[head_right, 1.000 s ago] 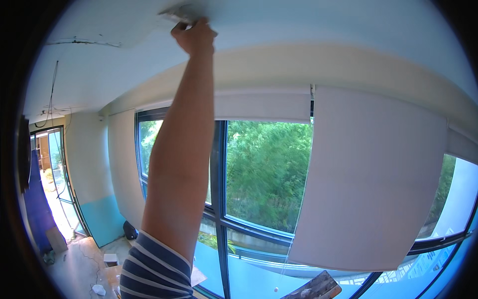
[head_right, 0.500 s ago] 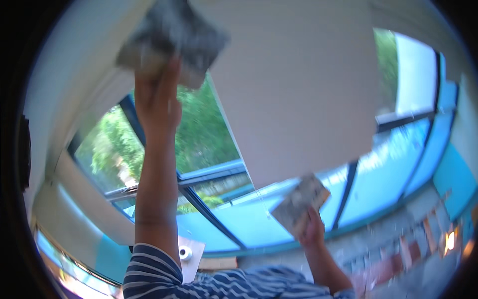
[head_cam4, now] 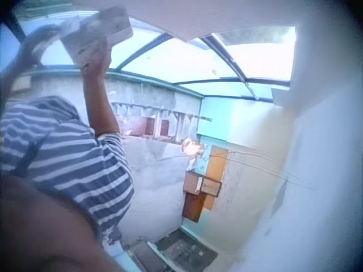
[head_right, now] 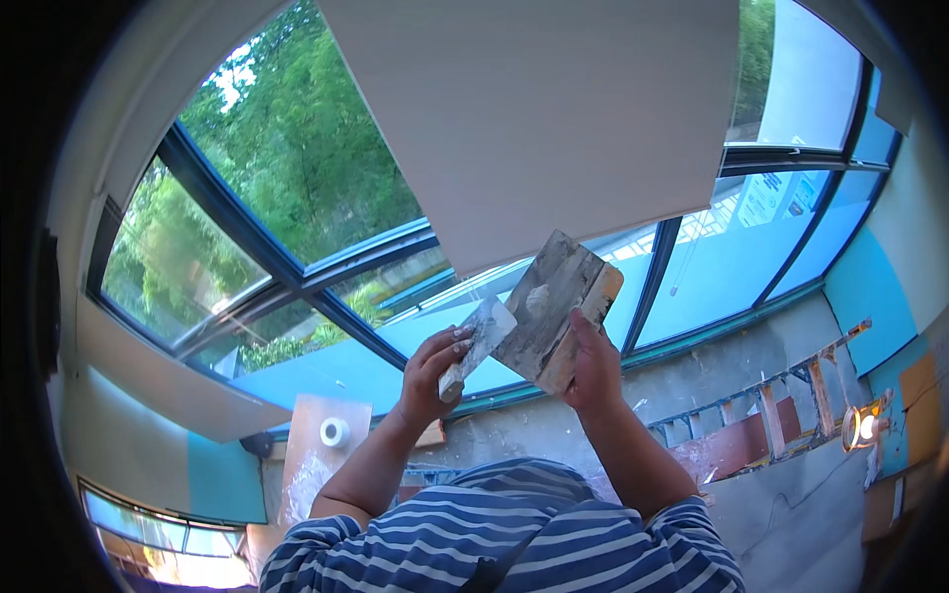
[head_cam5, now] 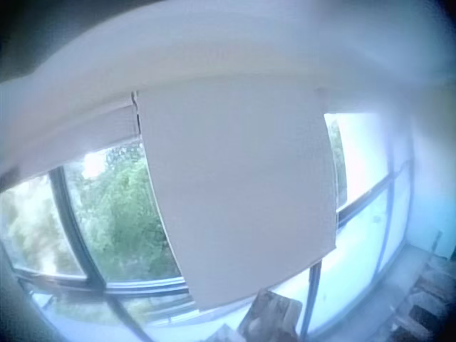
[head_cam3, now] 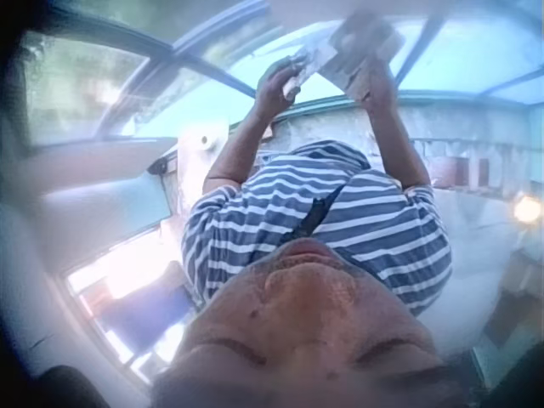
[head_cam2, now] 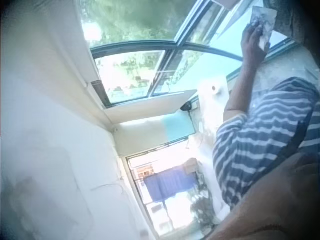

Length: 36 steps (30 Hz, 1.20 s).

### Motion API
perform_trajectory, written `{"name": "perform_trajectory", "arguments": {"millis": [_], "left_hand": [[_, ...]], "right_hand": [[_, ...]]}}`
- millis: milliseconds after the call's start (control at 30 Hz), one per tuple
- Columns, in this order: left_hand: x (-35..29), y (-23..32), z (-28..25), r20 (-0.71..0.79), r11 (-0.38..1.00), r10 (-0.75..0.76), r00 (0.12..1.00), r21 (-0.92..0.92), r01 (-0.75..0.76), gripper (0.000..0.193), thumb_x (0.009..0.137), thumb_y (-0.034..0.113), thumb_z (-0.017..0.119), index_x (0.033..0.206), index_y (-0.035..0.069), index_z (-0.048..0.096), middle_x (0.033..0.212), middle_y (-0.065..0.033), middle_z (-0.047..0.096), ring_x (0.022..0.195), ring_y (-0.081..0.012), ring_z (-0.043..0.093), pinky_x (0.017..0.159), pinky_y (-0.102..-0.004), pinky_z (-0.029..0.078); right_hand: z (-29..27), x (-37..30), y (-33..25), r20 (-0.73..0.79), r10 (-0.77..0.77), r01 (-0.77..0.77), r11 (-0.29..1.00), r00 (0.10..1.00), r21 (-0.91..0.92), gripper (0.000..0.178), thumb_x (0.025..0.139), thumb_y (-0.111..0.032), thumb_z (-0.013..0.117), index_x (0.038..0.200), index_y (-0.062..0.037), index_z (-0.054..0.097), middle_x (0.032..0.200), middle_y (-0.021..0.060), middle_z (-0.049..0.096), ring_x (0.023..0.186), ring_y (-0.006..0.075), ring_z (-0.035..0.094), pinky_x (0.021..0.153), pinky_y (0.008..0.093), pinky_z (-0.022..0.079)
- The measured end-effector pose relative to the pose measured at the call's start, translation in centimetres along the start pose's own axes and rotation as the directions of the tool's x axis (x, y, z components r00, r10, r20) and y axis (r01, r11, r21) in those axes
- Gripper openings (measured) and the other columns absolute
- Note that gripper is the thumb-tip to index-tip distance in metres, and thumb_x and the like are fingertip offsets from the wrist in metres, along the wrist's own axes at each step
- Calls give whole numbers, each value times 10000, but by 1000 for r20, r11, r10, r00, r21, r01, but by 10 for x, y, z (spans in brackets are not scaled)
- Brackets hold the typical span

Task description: The person cuts a piece of drywall tape using a utility knife and applies it to the ceiling seam by hand. Then, they scoop joint compound with putty knives and spread it over the taped seam on the ceiling.

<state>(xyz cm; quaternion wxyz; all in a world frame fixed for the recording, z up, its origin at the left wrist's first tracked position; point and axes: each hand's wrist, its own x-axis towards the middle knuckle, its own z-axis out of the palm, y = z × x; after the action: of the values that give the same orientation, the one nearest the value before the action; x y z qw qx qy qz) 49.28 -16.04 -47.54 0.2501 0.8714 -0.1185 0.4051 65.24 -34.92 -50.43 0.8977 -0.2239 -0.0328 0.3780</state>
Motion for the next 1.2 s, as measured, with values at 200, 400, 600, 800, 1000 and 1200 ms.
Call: {"name": "perform_trajectory", "arguments": {"millis": [200,400,600,800,1000,1200], "left_hand": [[-39,-5,-33,-124,879,-137,983,442,178,376,684,50,736,1054,54,670,1076,-132,673,981,-328,627,877,-425,468],[-42,33,-35,-74,819,-68,995,565,98,372,693,56,718,1054,137,684,1092,-67,628,990,-279,578,885,-445,423],[-53,31,-41,-172,764,-103,980,617,189,439,674,51,716,1101,142,674,1085,-64,615,973,-274,560,887,-452,412],[-66,24,-82,-219,675,-69,973,708,207,448,646,84,729,1088,134,683,1087,-70,622,958,-286,562,878,-443,415],[-105,50,-76,-187,656,-165,968,712,250,330,723,87,698,1041,174,690,1053,-39,630,949,-247,563,883,-455,413],[-121,52,-77,-256,633,-216,942,698,335,325,730,87,688,1046,162,692,1057,-45,621,950,-252,560,894,-466,407]], "right_hand": [[36,0,16,-91,-187,167,968,978,-187,552,983,-344,556,1406,-43,369,1280,149,539,1171,295,572,975,442,492],[66,11,55,-63,-357,312,879,932,-360,551,994,-350,548,1397,-24,363,1264,138,522,1141,248,554,951,374,482],[61,15,105,228,-270,352,767,936,-537,444,1019,-307,522,1304,21,434,1125,92,577,979,143,537,883,288,442],[85,15,130,108,105,-37,862,989,-506,455,1024,-358,497,1300,0,449,1107,85,576,990,167,560,903,311,456],[90,42,138,47,38,-13,897,998,-441,469,1026,-373,482,1314,-6,432,1173,127,549,1056,209,569,949,337,454],[89,30,170,196,-13,129,798,980,-589,431,1031,-361,485,1267,-1,469,1072,78,568,947,146,537,859,289,442]]}}
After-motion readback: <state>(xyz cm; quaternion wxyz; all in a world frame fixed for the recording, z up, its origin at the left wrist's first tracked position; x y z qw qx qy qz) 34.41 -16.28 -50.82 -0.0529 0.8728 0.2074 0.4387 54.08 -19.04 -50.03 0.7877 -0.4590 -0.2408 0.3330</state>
